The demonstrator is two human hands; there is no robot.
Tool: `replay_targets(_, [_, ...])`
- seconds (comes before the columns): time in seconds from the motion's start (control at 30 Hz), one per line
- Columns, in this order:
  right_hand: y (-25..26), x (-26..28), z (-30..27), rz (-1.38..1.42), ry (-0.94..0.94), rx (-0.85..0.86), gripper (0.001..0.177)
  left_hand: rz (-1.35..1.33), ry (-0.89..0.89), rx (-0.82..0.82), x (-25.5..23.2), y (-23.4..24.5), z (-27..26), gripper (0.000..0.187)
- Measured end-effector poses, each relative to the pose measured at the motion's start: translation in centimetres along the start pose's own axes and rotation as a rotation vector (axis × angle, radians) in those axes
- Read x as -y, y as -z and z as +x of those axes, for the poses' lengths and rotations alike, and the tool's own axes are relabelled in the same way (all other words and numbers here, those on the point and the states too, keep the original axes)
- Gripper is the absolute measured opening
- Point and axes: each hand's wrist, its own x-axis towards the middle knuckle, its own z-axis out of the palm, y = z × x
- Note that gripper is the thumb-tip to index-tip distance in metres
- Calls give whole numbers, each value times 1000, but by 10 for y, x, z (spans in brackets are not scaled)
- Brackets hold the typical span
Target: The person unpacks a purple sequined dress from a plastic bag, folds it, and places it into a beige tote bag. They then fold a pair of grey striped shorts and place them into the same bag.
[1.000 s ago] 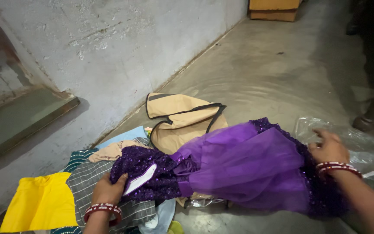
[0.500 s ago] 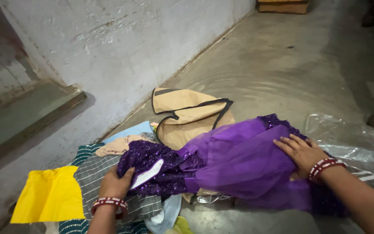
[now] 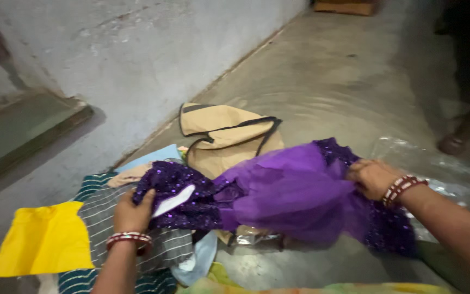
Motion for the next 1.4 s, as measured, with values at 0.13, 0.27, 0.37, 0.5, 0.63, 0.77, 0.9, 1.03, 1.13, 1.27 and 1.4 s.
replay_targets(0.13, [15,-17,-5,15,-52,67,19,69,-25,-50,0,-1,7,51])
replay_targets(0.27, [22,-19,-8,114,-88,8,28,-30,34,-4,2,-4,5,50])
replay_targets(0.37, [28,-16,-11,152,38,-101,29,-23,41,3,7,-4,6,50])
replay_targets(0.5, [45,-11,-10,40,-151,205,32,-50,9,-9,15,-8,11,52])
replay_targets(0.63, [65,-11,11,5,-227,473,35,31,50,10,20,-10,18,52])
replay_targets(0.77, [52,-22,46,-69,-229,359,29,15,53,22,20,-8,20,55])
replay_targets(0.9, [0,-23,84,-144,-293,-130,26,72,120,49,14,-4,19,57])
replay_targets(1.03, [-65,1,89,68,-442,-46,50,116,150,50,7,-1,19,60])
replay_targets(1.13, [-97,21,81,230,-318,158,62,95,122,31,5,0,18,59])
replay_targets(1.27, [-105,32,60,254,-308,-156,69,-37,130,38,5,-1,14,58])
replay_targets(1.4, [-90,51,52,75,-343,-394,75,5,130,29,-3,0,12,57])
